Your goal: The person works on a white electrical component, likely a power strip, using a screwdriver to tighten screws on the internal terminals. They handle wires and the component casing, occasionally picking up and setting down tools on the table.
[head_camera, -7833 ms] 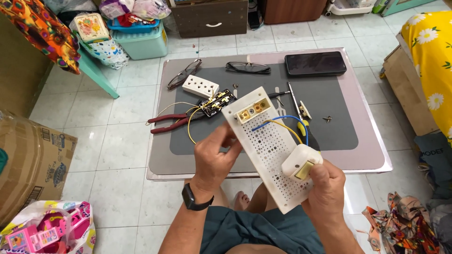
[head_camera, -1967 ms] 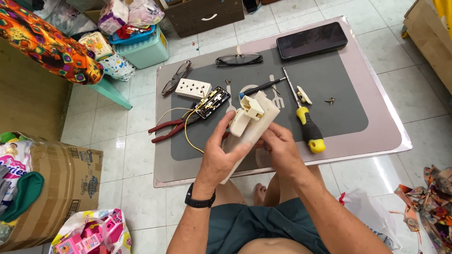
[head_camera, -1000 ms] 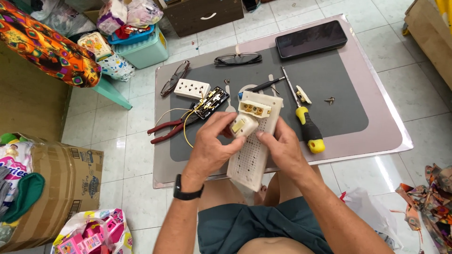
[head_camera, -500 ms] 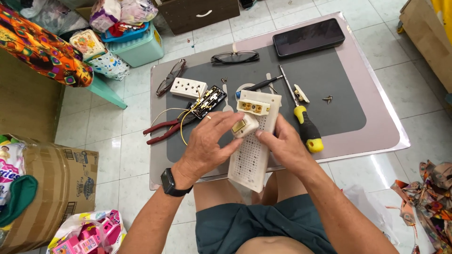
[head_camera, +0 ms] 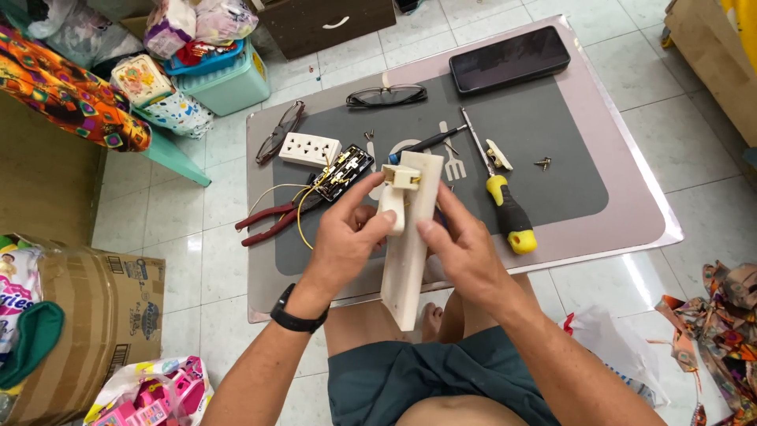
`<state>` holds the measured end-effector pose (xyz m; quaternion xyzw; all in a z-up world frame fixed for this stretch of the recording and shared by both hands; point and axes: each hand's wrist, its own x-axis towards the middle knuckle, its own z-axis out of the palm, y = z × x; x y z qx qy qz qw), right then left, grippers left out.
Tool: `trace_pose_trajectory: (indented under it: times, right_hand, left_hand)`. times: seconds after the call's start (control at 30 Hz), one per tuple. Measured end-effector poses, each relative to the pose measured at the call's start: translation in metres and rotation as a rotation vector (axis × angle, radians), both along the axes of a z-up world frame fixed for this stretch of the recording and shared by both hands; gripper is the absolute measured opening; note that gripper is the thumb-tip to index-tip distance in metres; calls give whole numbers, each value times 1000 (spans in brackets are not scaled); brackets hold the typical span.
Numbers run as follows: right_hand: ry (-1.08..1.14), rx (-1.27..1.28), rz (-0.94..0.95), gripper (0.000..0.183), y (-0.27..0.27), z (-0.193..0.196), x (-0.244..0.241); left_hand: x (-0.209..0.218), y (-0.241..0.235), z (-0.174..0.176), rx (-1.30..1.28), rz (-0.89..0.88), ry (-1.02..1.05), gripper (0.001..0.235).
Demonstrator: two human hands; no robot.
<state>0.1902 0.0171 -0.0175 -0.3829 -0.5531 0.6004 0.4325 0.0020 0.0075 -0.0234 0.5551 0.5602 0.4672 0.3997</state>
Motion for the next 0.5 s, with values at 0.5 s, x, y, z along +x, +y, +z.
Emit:
trace_pose_trajectory:
  times: [0.5]
  right_hand:
    - [192, 23, -112, 66, -16, 8, 4]
  left_hand:
    - [-12, -9, -15, 4, -189, -319, 66]
